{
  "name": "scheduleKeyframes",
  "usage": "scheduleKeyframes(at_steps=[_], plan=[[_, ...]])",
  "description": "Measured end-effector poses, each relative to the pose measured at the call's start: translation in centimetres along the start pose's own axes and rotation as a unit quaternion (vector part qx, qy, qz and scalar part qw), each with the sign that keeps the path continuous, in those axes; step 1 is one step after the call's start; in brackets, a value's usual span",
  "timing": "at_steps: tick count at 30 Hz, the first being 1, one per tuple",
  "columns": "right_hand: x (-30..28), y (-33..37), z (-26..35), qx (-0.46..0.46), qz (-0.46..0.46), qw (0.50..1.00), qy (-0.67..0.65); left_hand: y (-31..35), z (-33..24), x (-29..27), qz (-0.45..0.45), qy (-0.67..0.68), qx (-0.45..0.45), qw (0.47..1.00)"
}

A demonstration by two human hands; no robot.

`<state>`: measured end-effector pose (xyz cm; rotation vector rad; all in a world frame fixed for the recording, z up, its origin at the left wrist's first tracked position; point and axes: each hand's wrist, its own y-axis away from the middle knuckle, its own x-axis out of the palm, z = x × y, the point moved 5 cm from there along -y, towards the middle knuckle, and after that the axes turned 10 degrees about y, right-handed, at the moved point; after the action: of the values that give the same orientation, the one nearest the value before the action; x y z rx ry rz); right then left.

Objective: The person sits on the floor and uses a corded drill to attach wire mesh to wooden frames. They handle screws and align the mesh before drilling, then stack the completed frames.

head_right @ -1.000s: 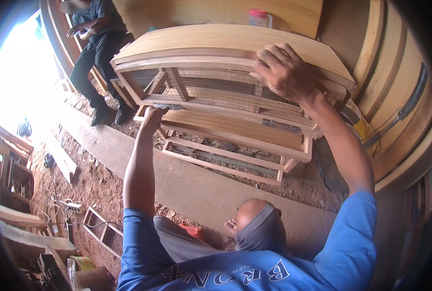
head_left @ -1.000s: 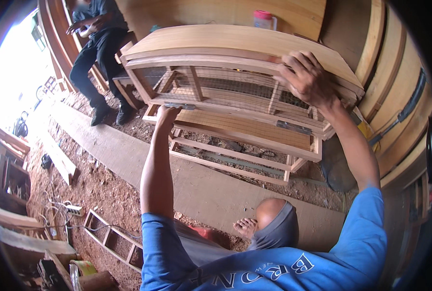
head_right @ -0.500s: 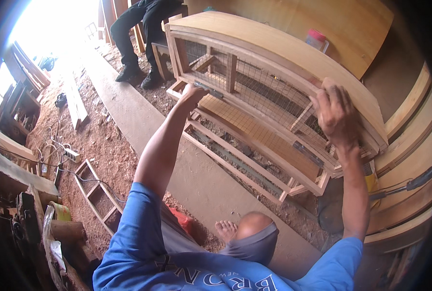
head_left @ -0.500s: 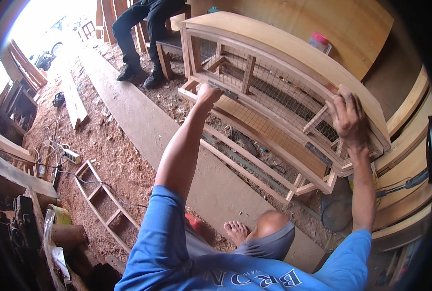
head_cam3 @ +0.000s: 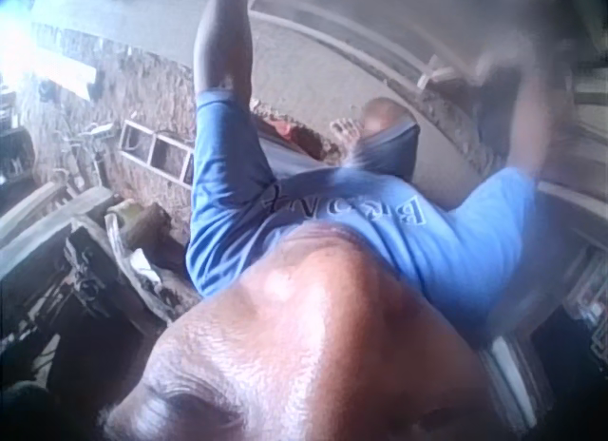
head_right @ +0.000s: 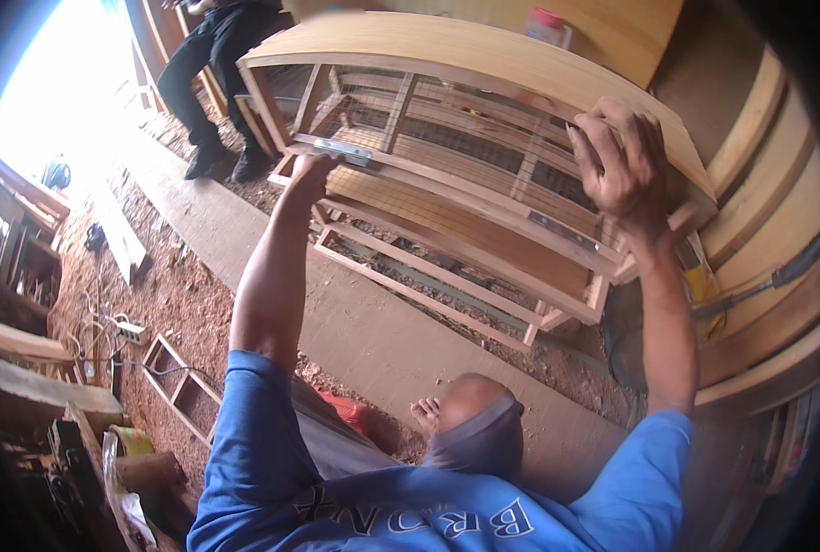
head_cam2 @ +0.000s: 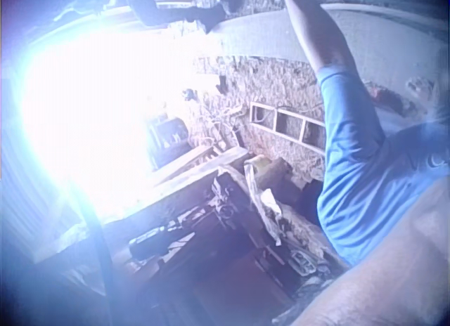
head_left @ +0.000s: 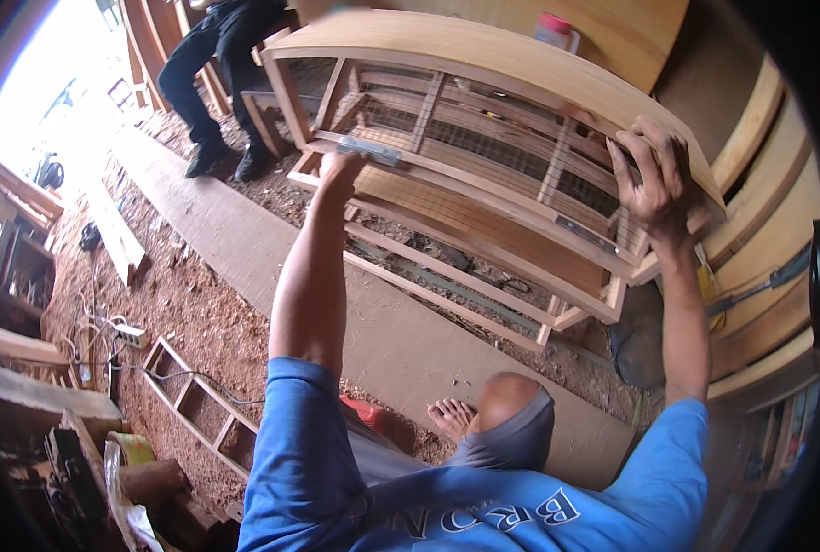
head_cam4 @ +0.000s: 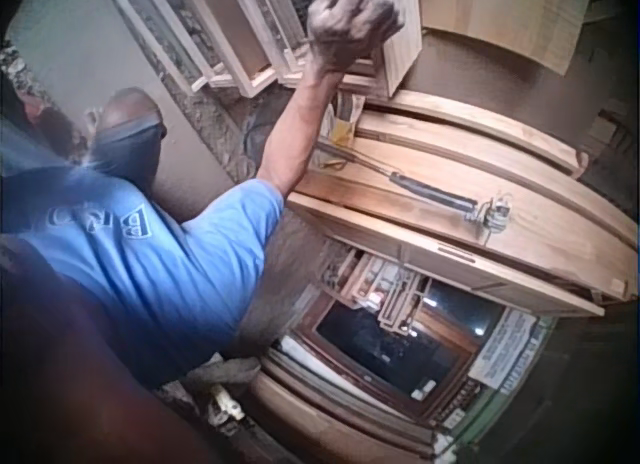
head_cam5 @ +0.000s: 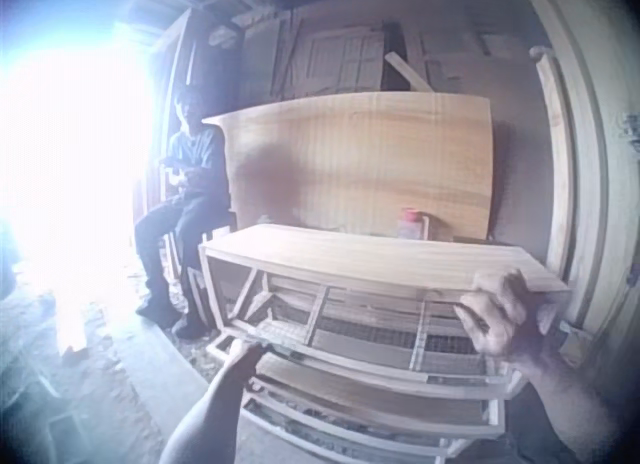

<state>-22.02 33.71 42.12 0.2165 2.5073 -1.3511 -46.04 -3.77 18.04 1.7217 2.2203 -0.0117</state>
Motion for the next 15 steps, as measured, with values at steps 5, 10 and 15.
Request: scheduleKeyframes(at_steps=[5, 10, 15], plan=[[-0.2, 5.2, 3.4, 0.135, 0.026, 0.979, -0.149, -1.2, -0.7, 1.1, 0.014, -0.083, 0.033, 0.996], [2.4, 10.1, 2.6, 0.259, 0.160, 0.935, -0.182, -2.5, 1.4, 0.2, 0.061, 0.018, -0.075, 0.995], [-0.9, 12.0, 5.0, 0.421, 0.158, 0.815, -0.364, 4.7, 1.4, -1.4, -0.014, 0.256, 0.086, 0.963]])
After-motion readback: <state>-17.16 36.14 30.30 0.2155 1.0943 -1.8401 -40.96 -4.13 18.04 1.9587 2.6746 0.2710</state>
